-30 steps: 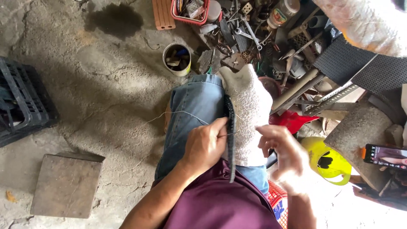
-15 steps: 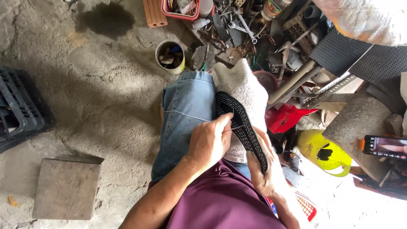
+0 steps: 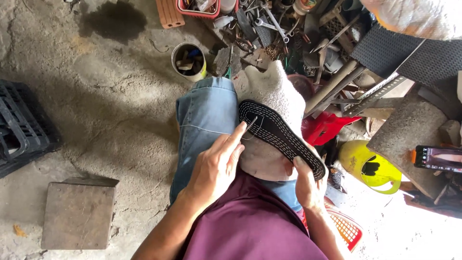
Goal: The person sits on the floor and sews a black shoe sole using a needle and white thread. They repeatedly push the needle through the sole and pull the thread tight to secure the stitches.
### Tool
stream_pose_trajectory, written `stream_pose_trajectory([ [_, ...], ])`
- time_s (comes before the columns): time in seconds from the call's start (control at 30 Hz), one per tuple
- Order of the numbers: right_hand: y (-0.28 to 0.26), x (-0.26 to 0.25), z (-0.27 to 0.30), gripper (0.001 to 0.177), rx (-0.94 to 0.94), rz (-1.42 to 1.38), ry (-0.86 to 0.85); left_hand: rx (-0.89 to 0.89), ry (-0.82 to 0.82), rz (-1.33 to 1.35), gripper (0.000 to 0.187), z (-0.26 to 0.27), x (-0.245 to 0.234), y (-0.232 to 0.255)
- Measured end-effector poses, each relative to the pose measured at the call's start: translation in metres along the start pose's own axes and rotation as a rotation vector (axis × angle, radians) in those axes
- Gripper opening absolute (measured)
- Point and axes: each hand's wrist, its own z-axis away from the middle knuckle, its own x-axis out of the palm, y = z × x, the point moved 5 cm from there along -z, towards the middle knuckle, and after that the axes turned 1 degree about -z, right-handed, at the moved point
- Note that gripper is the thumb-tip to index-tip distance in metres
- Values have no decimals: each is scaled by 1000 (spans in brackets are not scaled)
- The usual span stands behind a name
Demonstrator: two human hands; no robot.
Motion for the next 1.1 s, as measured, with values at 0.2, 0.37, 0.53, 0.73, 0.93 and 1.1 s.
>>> stream_pose_trajectory([
  [0.2, 19, -4, -3, 32, -7, -207, 69, 2, -62, -168, 42, -4, 7, -14],
  [0.37, 24, 1, 2, 34, 1, -235, 87, -15, -151, -198, 44, -12, 17, -18],
  [0.53, -17, 11, -6, 30, -67, 39, 53, -16, -161, -175, 45, -15, 17, -19],
  [0.73, 0, 12, 0, 28, -22, -141, 133, -31, -166, -181, 43, -16, 17, -20],
  [0.93, -18, 5, 0, 31, 18, 76, 6, -48, -235, -150, 44, -23, 7, -10],
  [1.1, -29, 18, 8, 50, -66, 100, -169, 1, -370, -184, 50, -30, -10, -13],
])
